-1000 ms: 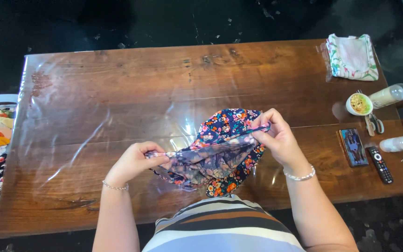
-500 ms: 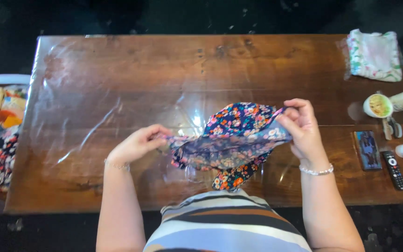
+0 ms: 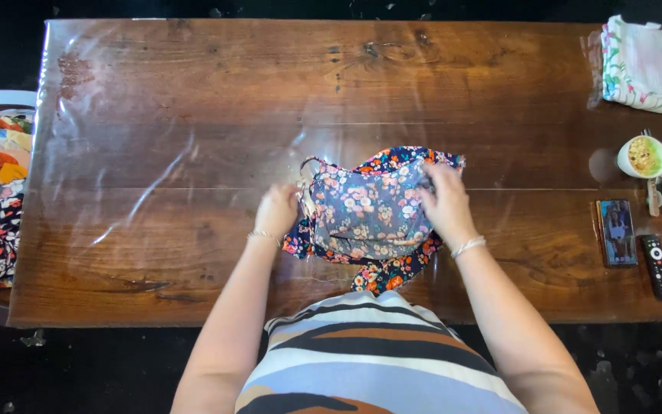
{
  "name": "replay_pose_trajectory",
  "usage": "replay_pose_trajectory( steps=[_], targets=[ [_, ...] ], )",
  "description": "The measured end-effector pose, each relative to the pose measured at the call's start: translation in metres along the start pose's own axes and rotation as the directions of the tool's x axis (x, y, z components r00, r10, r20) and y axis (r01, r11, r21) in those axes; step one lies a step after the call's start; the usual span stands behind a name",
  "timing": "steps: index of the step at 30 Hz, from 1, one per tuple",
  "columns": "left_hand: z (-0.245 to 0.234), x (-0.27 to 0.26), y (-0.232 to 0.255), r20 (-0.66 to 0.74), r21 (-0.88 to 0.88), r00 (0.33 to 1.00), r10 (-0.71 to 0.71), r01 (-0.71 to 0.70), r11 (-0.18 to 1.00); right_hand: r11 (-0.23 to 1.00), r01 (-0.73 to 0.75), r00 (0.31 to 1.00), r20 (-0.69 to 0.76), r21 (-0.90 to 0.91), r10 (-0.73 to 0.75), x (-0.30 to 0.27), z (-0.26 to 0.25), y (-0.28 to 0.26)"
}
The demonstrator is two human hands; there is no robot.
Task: Spreading out a floral patterned garment on a wooden table, trimming a loose thread with scissors, and folding it into a compact shape.
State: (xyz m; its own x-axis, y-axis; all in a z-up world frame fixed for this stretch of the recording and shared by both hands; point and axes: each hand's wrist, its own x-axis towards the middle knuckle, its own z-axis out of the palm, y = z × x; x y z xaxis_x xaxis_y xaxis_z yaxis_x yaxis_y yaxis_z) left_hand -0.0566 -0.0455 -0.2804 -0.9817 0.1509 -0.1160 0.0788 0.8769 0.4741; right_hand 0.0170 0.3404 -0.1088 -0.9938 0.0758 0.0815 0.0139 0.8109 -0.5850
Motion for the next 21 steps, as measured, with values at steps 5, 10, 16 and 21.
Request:
replay_pose_trajectory(
  steps=[5,10,16,21],
  targets=[
    [-0.044,-0.061,0.067,0.326,0.015,0.905,-0.273,0.284,0.959,0.979,0.202,0.967,0.156,-0.001,-0.199,-0.054,0.070,0.019],
    [-0.026,-0.085,0.063,0.255,0.069,0.916,-0.308,0.301,0.951,0.963,0.257,0.890,0.368,0.084,-0.269,-0.066,0.079,-0.021],
    [-0.036,-0.111,0.051,0.133,-0.565,0.943,-0.305,0.325,0.759,0.884,0.405,0.856,0.243,0.233,-0.457,-0.027,0.098,-0.076],
    [-0.068,-0.132,0.071,0.321,-0.938,0.922,-0.216,0.278,-0.208,0.922,0.332,0.825,0.412,0.201,-0.387,-0.009,0.087,-0.134]
  ],
)
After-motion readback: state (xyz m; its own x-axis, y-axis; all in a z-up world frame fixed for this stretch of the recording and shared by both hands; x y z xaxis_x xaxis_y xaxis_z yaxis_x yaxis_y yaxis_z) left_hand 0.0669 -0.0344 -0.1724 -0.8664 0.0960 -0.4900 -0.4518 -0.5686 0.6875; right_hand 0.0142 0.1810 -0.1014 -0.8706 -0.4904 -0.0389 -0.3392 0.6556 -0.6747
